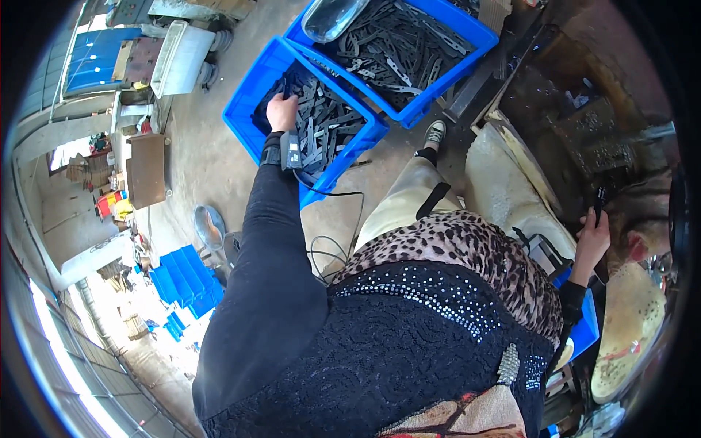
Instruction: The person picks up metal pieces from a blue bin, holds them against a grinding wheel, and places the finished pieces into a separate blue bin, occasionally using a brush to apply liquid from a bucket to the wheel.
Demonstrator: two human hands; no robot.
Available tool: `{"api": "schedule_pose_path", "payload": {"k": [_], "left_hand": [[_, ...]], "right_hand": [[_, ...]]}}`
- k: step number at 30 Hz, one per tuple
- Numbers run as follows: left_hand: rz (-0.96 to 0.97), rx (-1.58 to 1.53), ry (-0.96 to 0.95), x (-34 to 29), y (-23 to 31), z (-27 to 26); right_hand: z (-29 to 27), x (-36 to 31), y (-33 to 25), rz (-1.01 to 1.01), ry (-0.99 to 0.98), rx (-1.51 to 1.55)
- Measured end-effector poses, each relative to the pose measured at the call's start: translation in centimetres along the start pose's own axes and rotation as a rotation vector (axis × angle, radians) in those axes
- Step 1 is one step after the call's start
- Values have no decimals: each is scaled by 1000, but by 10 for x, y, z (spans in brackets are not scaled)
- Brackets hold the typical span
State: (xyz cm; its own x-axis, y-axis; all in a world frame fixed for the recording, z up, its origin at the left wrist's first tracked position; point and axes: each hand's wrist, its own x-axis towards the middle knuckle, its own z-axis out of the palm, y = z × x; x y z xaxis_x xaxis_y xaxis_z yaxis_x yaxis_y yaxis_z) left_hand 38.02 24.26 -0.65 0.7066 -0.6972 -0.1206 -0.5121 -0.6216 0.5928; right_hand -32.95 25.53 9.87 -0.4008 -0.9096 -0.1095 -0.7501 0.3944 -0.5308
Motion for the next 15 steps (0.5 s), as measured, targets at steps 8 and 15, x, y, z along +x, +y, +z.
{"api": "schedule_pose_path", "payload": {"k": [8, 15], "left_hand": [[-183, -254, -309, -36, -20, 24], [256, 122, -247, -52, -12, 38]], "right_hand": [[3, 3, 7, 1, -33, -1], [3, 4, 8, 7, -33, -25]]}}
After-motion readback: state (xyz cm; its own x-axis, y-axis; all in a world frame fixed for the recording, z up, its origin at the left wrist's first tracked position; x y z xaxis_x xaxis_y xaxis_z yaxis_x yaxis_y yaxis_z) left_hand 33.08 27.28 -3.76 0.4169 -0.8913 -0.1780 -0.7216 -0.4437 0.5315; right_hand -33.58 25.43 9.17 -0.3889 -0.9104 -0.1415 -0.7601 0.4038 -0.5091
